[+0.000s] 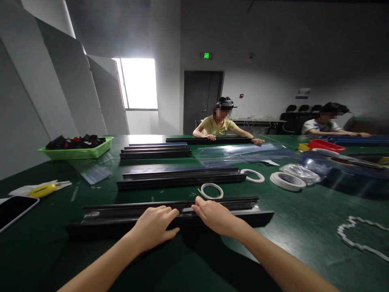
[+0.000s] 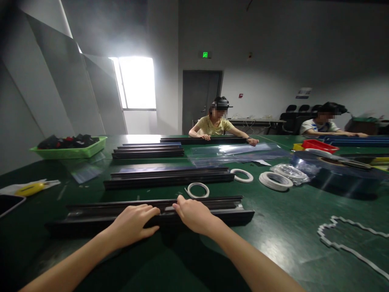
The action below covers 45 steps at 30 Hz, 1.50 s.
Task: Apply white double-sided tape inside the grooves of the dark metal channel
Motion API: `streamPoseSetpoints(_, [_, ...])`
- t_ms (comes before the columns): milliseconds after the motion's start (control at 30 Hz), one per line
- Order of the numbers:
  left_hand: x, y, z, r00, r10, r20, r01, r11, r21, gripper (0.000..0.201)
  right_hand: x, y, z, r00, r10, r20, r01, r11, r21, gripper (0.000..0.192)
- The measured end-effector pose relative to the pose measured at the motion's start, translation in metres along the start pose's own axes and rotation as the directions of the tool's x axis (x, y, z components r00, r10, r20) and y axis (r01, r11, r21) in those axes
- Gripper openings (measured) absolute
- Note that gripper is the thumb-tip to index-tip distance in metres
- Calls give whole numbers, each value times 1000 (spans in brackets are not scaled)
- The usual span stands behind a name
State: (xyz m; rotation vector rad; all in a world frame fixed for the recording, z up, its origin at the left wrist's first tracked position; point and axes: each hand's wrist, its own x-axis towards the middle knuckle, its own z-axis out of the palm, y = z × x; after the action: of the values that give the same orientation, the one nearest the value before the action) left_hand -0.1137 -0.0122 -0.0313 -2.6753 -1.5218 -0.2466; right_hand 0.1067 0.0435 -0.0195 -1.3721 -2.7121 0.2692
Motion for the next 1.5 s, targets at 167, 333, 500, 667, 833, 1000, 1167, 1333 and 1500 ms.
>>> streamPoseSetpoints(167, [1,4,3,998,69,-6,-69,998,12,27,0,1,2,1000,-16,-22,17,999,31,37])
streamPoseSetpoints(333, [0,3,4,998,61,-12,-61,998,12,25,-1,-3,-1,1000,-16,-10,16,1000,4,32])
streamPoseSetpoints(500, [1,3,3,999,54,-7,-54,999,6,25,-1,-5,-4,1000,4,24,-4,1000,21,27])
streamPoseSetpoints(667, [1,3,0,1000,28,14,-28,1000,-5,21,-1,-4,-4,1000,-7,30,6,1000,25,22])
streamPoseSetpoints(833, [2,4,-1,999,16,36,-15,1000,-8,20,-2,-4,-5,1000,-19,15,18,998,60,20])
streamPoseSetpoints(1000, [2,4,-1,999,15,32,-15,1000,-15,20,-3,-5,-7,1000,-17,24,16,998,64,20])
streamPoseSetpoints(1167, [2,3,-1,999,21,33,-21,1000,-11,20,-2,-4,-4,1000,-5,17,4,999,36,20])
streamPoseSetpoints(1333, [2,2,0,999,14,36,-14,1000,-8,20,-1,-3,-2,1000,-16,-4,16,999,43,23])
streamPoseSetpoints(1500, [2,3,0,999,-3,47,3,1000,-8,20,-1,-5,-4,1000,-12,-9,12,1000,27,31])
